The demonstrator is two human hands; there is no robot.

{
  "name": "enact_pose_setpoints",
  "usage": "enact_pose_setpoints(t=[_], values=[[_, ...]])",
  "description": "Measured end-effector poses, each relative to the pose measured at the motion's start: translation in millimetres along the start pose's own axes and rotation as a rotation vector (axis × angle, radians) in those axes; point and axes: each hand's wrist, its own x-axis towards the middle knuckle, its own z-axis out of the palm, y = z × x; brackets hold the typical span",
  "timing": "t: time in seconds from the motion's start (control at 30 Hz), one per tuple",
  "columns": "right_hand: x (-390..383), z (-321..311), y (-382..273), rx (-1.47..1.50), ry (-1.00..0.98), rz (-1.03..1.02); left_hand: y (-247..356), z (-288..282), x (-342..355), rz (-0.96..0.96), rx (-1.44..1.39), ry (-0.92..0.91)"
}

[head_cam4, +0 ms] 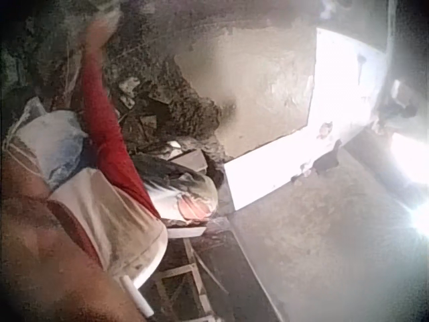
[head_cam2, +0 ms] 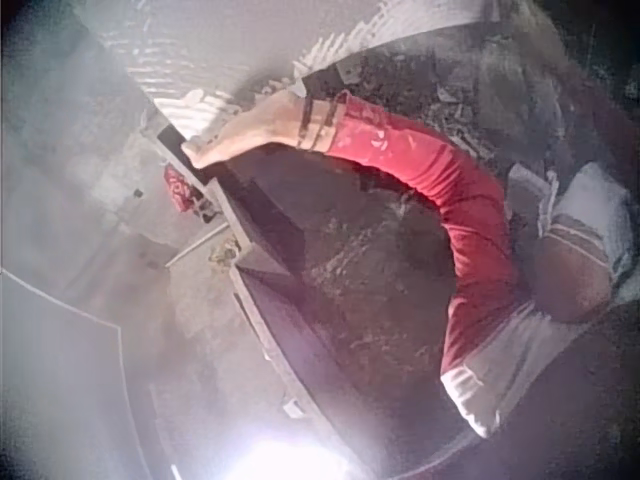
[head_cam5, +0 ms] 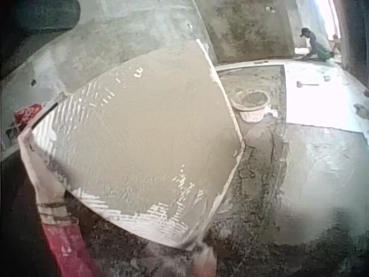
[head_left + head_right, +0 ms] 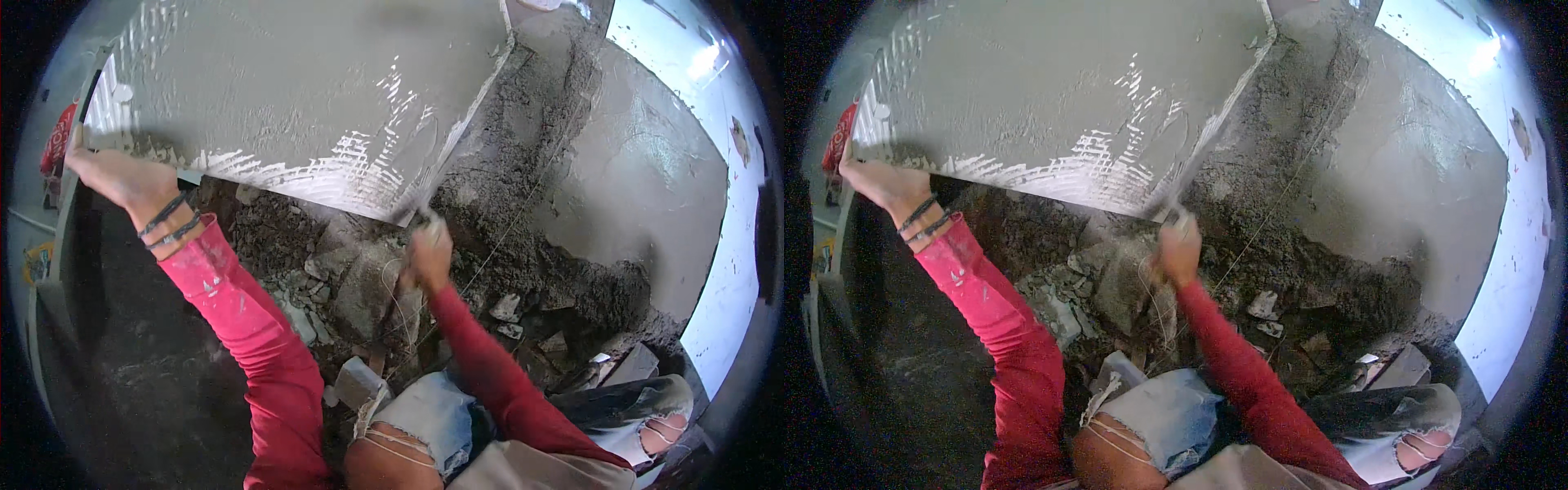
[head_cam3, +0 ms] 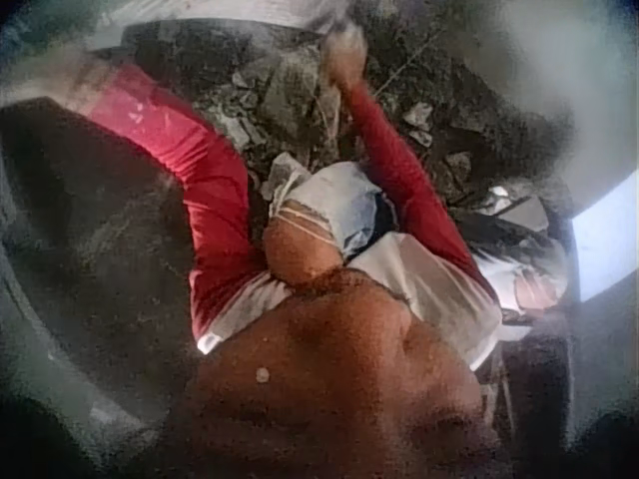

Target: The person applies mortar to the back of a tile with a trowel, positions the tile on the floor, and taps it with a mallet.

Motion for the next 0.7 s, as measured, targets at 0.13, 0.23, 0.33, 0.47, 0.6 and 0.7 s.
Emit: enact_pose_setpoints(t=[0.13, 0.23, 0.33, 0.47, 0.6, 0.7], values=[[40.4, 7.5, -62.5, 0.487, -0.166, 0.292, 9.6, 16.4, -15.3, -0.008, -0.022, 0.006], [10.0, 7.7, -82.0, 0.530, -0.543, 0.153, 11.6, 11.4, -18.6, 0.041, 0.093, 0.102], [-29.6, 5.2, -69.7, 0.479, -0.494, 0.120, 0.6, 1.0, -6.4, 0.027, 0.024, 0.039], [-39.9, 23.2, 20.1, -0.516, -0.133, -0.532, 15.4, 15.4, -6.9, -0.033, -0.015, -0.002], [-122.1, 44.5, 71.5, -0.366, -0.181, -0.013, -4.0, -7.5, -2.1, -0.054, -0.015, -0.120], [-131.9, 16.2, 47.5, -0.251, -0.284, -0.058, -2.1, -8.2, 10.6, 0.022, 0.001, -0.185]])
